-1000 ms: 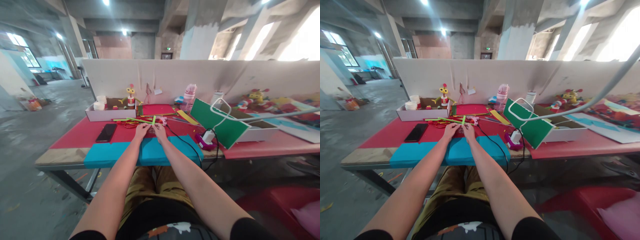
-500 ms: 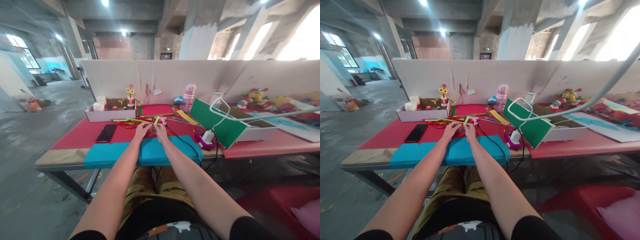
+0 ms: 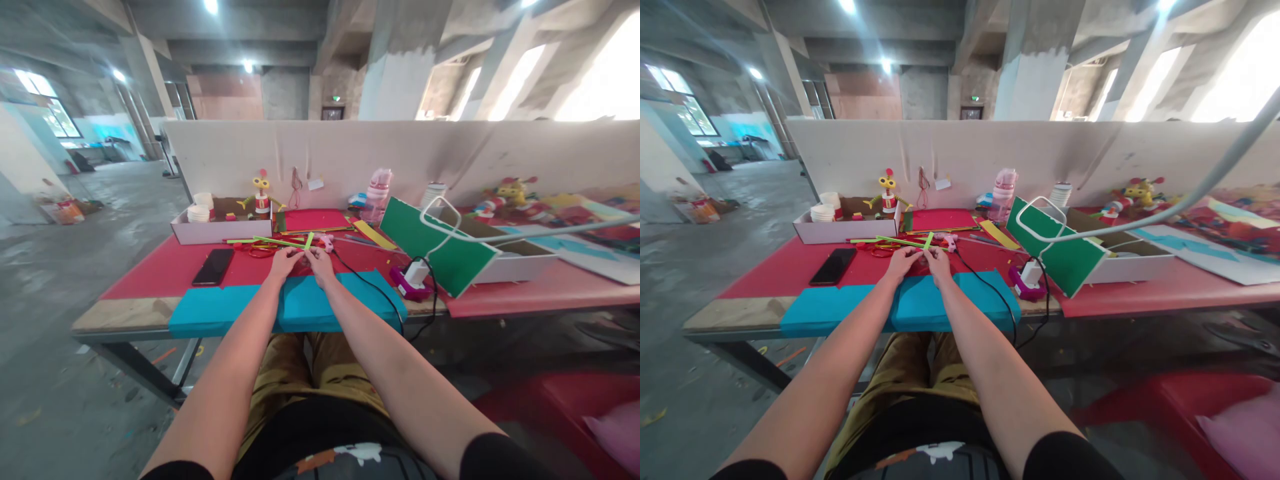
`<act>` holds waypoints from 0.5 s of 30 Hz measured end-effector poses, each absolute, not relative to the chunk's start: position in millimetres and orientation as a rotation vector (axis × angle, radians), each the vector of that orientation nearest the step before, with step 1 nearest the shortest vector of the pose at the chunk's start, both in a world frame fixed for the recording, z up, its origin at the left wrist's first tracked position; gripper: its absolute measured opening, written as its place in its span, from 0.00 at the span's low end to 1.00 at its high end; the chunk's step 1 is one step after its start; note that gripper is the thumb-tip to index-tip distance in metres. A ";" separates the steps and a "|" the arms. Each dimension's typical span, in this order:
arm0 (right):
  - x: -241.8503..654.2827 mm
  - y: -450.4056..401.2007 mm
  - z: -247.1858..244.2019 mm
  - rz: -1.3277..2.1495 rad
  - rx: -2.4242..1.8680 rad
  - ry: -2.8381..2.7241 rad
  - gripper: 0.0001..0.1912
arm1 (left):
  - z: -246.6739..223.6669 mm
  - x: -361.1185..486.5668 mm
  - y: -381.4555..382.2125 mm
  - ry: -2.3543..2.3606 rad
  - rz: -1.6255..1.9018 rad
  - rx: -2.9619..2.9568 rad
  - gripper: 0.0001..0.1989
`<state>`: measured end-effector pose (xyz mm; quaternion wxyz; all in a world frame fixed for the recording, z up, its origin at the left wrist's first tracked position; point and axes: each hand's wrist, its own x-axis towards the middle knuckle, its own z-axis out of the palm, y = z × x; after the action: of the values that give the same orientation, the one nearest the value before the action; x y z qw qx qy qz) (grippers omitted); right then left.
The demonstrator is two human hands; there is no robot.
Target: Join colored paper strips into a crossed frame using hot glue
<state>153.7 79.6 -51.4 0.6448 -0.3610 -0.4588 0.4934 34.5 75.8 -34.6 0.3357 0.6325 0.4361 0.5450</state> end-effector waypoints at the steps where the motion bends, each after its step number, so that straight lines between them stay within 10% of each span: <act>1: 153.7 79.7 -51.6 1.125 -0.815 -1.049 0.11 | -34.6 34.3 75.7 1.142 1.420 1.653 0.12; 15: 152.5 76.5 -49.7 1.173 -0.776 -1.021 0.14 | -41.8 30.9 82.8 1.134 1.413 1.720 0.12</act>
<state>152.5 76.5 -49.7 0.6458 -0.3409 -0.4486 0.5153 30.9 82.8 -41.8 0.3162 0.6532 0.4307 0.5365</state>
